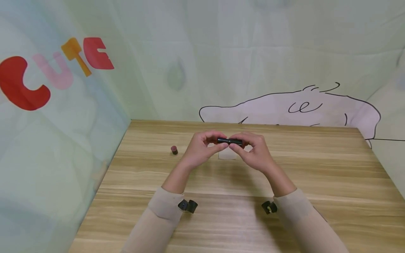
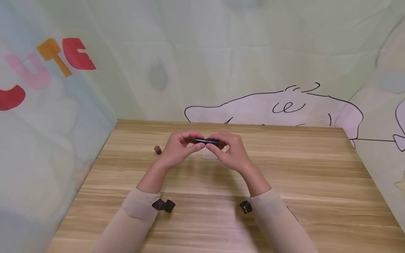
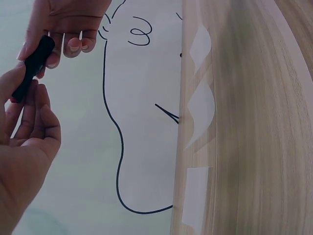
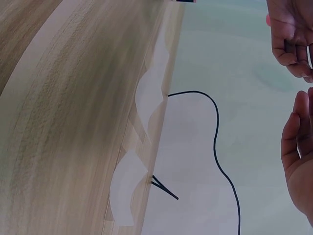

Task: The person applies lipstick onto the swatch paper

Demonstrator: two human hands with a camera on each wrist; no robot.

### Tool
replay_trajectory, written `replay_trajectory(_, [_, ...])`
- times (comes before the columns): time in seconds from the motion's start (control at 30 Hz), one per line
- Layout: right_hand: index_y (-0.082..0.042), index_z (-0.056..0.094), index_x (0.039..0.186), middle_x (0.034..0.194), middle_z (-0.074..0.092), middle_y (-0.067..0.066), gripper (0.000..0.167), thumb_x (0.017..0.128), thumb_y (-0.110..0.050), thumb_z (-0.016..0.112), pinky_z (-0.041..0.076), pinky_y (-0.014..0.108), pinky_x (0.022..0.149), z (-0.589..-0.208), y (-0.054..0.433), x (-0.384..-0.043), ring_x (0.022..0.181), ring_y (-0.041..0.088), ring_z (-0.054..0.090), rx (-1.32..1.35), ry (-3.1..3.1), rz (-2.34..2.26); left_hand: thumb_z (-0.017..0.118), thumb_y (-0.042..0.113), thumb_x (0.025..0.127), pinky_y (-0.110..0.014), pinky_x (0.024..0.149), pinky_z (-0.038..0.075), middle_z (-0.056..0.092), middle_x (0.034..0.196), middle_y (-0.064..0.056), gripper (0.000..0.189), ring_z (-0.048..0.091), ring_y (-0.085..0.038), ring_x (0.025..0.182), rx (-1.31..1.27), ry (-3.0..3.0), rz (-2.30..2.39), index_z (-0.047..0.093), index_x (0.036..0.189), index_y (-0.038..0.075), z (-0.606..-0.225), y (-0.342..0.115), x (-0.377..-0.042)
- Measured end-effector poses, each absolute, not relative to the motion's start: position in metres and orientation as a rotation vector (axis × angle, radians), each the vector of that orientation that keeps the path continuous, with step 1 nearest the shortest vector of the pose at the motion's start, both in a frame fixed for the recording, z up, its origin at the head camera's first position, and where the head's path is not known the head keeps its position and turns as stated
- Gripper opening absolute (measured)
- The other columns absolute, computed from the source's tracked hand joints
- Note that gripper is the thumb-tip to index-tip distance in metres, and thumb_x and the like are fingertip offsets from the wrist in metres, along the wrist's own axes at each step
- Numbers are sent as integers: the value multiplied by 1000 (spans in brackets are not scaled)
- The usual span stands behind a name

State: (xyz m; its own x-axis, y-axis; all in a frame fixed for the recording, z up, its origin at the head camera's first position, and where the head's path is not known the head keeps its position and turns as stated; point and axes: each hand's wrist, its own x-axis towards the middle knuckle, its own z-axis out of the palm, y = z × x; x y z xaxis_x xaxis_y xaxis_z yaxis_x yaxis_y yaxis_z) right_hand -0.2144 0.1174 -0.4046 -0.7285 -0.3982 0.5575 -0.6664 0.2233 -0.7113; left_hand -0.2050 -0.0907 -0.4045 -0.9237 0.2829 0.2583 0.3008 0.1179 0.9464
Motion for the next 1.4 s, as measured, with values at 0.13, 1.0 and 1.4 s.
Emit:
replay_trajectory(0.13, [-1,75,97,83,70,12,10,88,4,74,49,26,60,-411,120,-218,67,13,57,998,-2266,1556,77,9,90,-38,86,53,72,100,-5,16,64,-21,93,-644,-2330,-1986,75,105,4,-404,-91,-205])
replay_trajectory(1.0, [7,70,110,91,72,15,16,96,4,62,53,26,68,-418,116,-215,67,19,67,954,-2194,1894,79,6,88,-39,93,51,73,103,-6,18,65,-21,99,-649,-2281,-2045,75,105,2,-403,-92,-203])
replay_trajectory(1.4, [11,65,109,93,70,6,19,90,11,66,55,26,66,-419,106,-212,66,14,67,944,-2041,2024,78,2,87,-34,94,51,73,102,-7,20,66,-22,98,-656,-2223,-2097,74,107,0,-407,-97,-204])
